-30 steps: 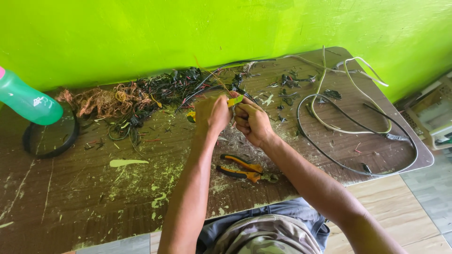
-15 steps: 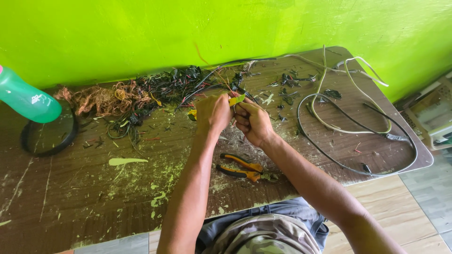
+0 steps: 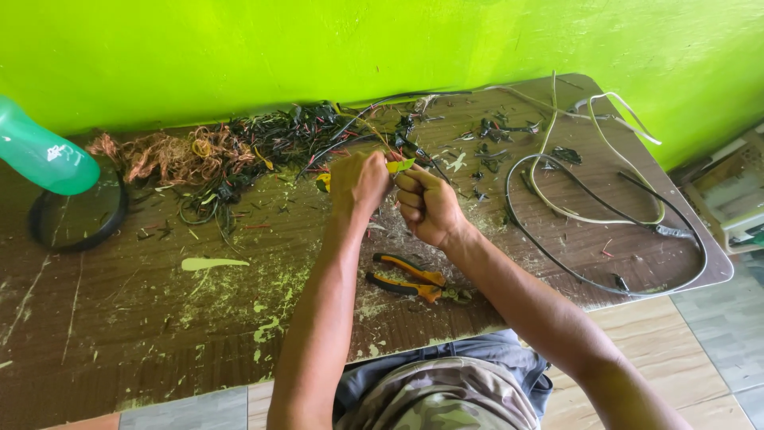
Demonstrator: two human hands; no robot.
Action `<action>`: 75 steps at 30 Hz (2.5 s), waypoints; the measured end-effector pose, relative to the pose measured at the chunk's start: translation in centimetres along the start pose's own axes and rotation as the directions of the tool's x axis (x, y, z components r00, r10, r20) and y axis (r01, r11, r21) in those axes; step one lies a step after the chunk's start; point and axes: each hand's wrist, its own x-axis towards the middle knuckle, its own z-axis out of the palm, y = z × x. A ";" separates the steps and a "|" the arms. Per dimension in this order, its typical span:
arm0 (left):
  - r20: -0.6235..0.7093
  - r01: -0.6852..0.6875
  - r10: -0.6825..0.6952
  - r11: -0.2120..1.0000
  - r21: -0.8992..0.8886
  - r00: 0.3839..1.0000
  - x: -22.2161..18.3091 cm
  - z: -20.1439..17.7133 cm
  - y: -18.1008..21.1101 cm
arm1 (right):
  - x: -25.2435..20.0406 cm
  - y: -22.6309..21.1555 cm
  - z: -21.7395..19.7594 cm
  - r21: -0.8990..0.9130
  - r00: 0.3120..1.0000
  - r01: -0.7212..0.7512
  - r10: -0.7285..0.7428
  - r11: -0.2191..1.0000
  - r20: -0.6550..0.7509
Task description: Strip insulation from electrical wires using a small handheld tool
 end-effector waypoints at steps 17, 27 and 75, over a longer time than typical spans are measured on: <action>-0.076 0.069 -0.066 0.997 0.040 0.995 4.5 3.3 -6.5 | -1.2 -0.8 1.1 0.118 1.000 -0.024 0.022 0.993 0.019; -0.149 0.102 -0.010 0.778 0.620 0.989 7.2 2.0 -9.5 | -4.3 -2.2 5.2 0.005 1.000 0.027 -0.027 1.000 0.014; 0.032 0.030 -0.036 0.986 0.164 0.999 -0.7 -2.4 1.7 | -3.0 -1.1 3.7 -0.295 0.991 0.128 -0.131 0.947 0.010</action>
